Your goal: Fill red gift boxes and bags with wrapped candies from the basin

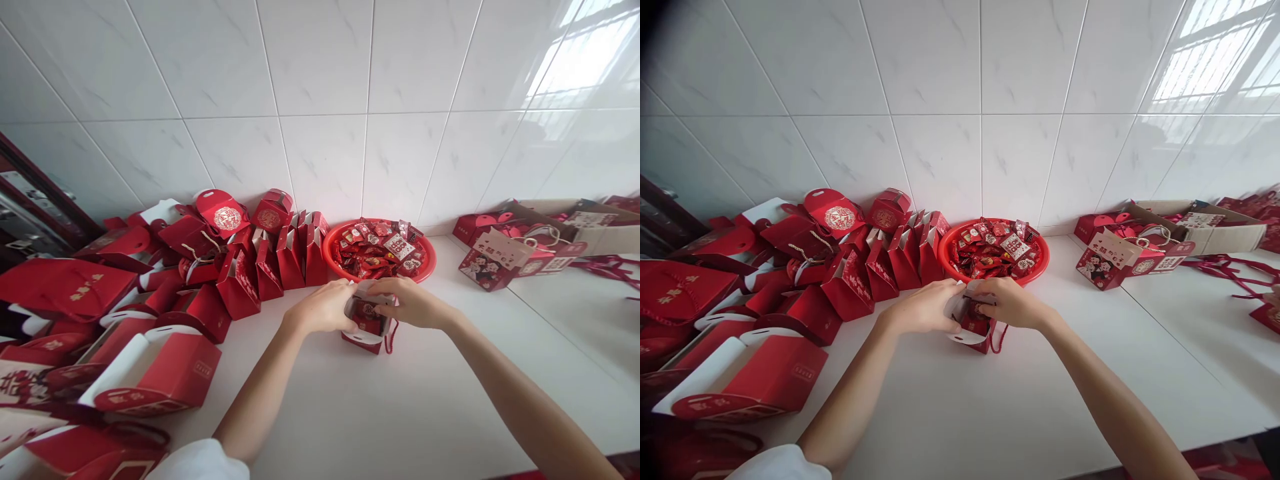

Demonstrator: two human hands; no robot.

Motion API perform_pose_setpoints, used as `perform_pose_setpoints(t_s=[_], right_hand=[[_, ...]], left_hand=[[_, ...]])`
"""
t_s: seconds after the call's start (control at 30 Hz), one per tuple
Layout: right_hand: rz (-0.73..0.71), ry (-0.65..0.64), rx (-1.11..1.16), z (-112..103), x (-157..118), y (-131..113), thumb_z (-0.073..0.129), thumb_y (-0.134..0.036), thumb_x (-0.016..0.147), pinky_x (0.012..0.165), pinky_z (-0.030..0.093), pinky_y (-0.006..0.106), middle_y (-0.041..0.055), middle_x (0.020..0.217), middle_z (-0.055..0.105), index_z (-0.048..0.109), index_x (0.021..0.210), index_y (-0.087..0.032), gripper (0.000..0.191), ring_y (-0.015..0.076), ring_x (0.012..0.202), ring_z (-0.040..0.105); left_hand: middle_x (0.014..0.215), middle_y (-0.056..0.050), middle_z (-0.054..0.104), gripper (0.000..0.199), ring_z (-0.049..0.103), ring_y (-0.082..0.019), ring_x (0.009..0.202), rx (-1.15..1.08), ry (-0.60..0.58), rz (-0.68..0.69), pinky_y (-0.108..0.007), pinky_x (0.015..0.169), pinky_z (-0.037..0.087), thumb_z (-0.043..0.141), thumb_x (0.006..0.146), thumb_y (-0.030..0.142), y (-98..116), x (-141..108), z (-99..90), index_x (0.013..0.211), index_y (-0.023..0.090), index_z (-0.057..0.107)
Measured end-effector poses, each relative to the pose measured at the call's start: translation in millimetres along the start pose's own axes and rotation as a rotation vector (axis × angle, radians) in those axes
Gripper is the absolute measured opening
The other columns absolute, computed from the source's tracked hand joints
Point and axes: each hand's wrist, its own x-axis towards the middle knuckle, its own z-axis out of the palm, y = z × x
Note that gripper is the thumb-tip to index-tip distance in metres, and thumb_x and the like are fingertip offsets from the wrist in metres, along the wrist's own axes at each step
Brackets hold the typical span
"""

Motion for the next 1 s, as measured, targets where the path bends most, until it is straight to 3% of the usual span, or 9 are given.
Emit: perform_pose_setpoints(t_s=[0.07,0.17,0.3,0.4,0.53,0.6,0.73,0.87,1.0], right_hand=[[-0.042,0.083,0.14,1,-12,11,0.062,-0.028,0.09,0.087,0.054,0.035,0.0055,0.114,0.073,0.073,0.112,-0.023,0.025,0.0236,0.104,0.068],[-0.084,0.174,0.308,12,-29,26,0.064,-0.041,0.091,0.103,0.05,0.045,0.0071,0.127,0.07,0.07,0.121,-0.027,0.033,0.0278,0.122,0.063],[-0.083,0.403,0.418,35,-36,38,0.065,-0.049,0.091,0.107,0.048,0.048,0.01,0.133,0.067,0.069,0.12,-0.027,0.036,0.0292,0.128,0.059],[-0.059,0.518,0.372,54,-30,41,0.065,-0.048,0.091,0.106,0.048,0.049,0.0114,0.129,0.068,0.067,0.121,-0.025,0.037,0.0288,0.126,0.06],[-0.083,0.685,0.26,79,-20,38,0.07,-0.045,0.088,0.106,0.048,0.051,0.0142,0.136,0.062,0.06,0.128,-0.024,0.046,0.0297,0.128,0.058],[-0.074,0.759,0.214,90,-20,37,0.072,-0.043,0.086,0.105,0.049,0.05,0.0152,0.136,0.06,0.06,0.12,-0.024,0.041,0.0299,0.128,0.057],[-0.026,0.811,0.157,102,-24,36,0.066,-0.04,0.091,0.104,0.048,0.049,0.0156,0.136,0.056,0.062,0.095,-0.022,0.018,0.0287,0.128,0.056],[0.022,0.848,0.135,100,-29,39,0.062,-0.04,0.093,0.108,0.044,0.051,0.015,0.144,0.051,0.066,0.096,-0.023,0.018,0.0296,0.136,0.048],[0.026,0.816,0.223,95,-32,40,0.065,-0.042,0.09,0.101,0.049,0.049,0.0137,0.131,0.062,0.064,0.091,-0.023,0.018,0.0289,0.122,0.058]], left_hand=[[0.129,-0.008,0.06,0.067,0.057,-0.034,0.122,0.009,-0.012,-0.028,-0.035,0.083,0.051,0.076,0.068,0.039,2,-2,-1.6,0.131,0.028,0.058],[0.133,-0.008,0.06,0.067,0.056,-0.035,0.125,0.006,-0.027,-0.044,-0.034,0.084,0.051,0.074,0.069,0.038,4,-3,-3.6,0.133,0.029,0.058],[0.144,-0.009,0.055,0.086,0.052,-0.035,0.131,-0.034,-0.028,-0.027,-0.036,0.087,0.051,0.074,0.07,0.039,6,-4,-3.6,0.149,0.033,0.041],[0.147,-0.01,0.053,0.093,0.053,-0.035,0.131,-0.044,-0.026,-0.018,-0.036,0.088,0.051,0.075,0.07,0.038,8,-4,-2.9,0.153,0.03,0.034],[0.133,-0.01,0.061,0.076,0.059,-0.033,0.121,-0.02,-0.035,-0.033,-0.036,0.086,0.05,0.074,0.071,0.038,9,-5,-1.8,0.142,0.026,0.048],[0.129,-0.009,0.061,0.06,0.06,-0.031,0.115,0.01,-0.061,-0.037,-0.035,0.084,0.05,0.073,0.073,0.043,9,-5,-0.6,0.129,0.024,0.058],[0.129,-0.009,0.055,0.047,0.06,-0.028,0.112,0.014,-0.117,-0.024,-0.034,0.081,0.048,0.061,0.082,0.06,10,-3,1.5,0.11,0.022,0.069],[0.133,-0.009,0.052,0.061,0.06,-0.028,0.113,-0.058,-0.157,0.03,-0.034,0.083,0.048,0.053,0.082,0.074,12,-2,2.0,0.11,0.023,0.071],[0.133,-0.008,0.052,0.056,0.062,-0.027,0.11,-0.054,-0.16,0.034,-0.033,0.081,0.049,0.066,0.079,0.064,9,2,3.2,0.116,0.023,0.068]])
